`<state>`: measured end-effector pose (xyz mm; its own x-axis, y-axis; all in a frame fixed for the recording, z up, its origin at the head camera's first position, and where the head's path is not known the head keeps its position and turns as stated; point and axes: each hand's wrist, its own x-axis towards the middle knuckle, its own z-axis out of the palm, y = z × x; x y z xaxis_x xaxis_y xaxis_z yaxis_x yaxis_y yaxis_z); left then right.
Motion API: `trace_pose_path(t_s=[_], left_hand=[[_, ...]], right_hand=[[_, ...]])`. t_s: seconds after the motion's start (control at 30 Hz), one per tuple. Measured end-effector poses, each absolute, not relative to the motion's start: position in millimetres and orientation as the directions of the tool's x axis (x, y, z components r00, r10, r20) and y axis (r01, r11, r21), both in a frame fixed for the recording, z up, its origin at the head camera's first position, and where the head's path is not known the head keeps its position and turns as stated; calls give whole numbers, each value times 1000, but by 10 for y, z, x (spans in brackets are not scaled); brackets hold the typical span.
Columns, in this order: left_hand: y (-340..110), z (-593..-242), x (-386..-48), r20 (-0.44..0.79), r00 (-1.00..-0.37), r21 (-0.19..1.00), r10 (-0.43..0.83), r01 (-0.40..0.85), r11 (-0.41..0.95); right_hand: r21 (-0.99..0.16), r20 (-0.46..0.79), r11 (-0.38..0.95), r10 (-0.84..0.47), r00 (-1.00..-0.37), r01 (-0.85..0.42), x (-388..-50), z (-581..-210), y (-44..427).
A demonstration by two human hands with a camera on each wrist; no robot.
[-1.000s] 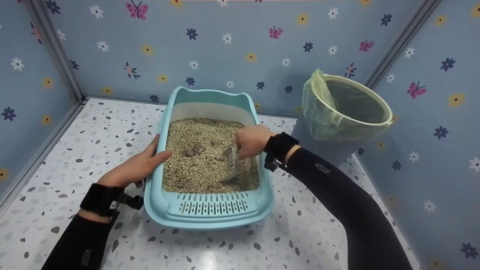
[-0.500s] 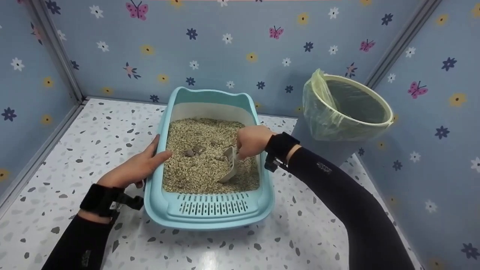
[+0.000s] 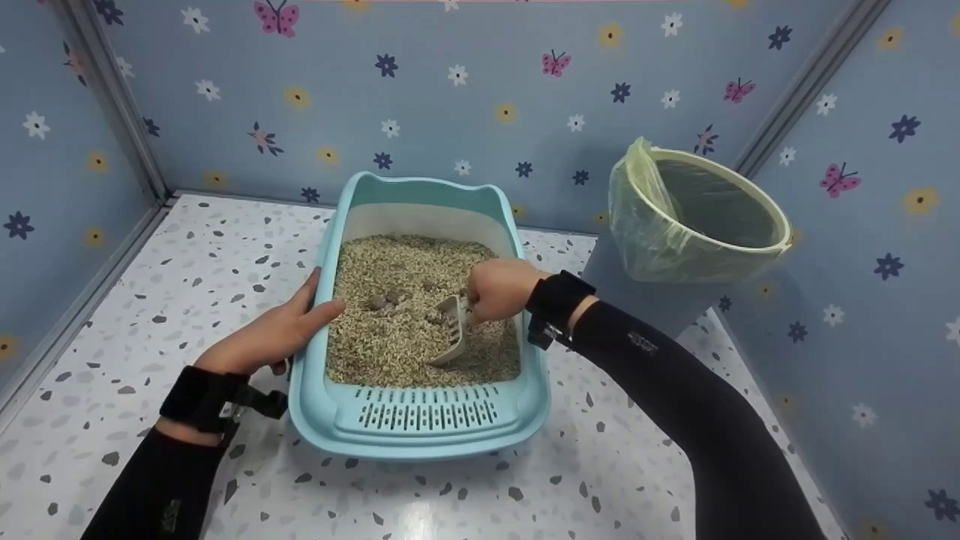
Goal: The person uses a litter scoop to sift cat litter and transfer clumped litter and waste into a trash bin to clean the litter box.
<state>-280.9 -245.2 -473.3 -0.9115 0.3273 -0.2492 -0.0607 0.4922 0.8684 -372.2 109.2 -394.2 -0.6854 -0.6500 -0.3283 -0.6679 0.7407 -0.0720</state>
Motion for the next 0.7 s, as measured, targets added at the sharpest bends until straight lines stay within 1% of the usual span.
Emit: trace_pose_path(t_s=[0.1,0.2,0.43,0.53,0.7], left_hand=[[-2465,-4727,-2803,-241,-915,869,324,-54,492],[-2459,-4733,-2799,-239,-916,868,324,-52,494],[-2440,-4756,-2796,-258,-913,858,316,-66,510],[-2427,-4762,-2809,-253,-915,865,315,-67,498],[-2440,-4743,-2809,-237,-920,870,311,-59,489]], right_hand=[[-129,-353,713,-683,-640,-690,-3716,-3964,1052],[-161,-378,705,-691,-617,-691,-3681,-4005,962],[-193,-473,698,-682,-558,-689,-3646,-4205,703],[-230,-480,688,-696,-534,-689,-3677,-4278,626],[-309,-452,651,-742,-495,-694,-3726,-4401,536]])
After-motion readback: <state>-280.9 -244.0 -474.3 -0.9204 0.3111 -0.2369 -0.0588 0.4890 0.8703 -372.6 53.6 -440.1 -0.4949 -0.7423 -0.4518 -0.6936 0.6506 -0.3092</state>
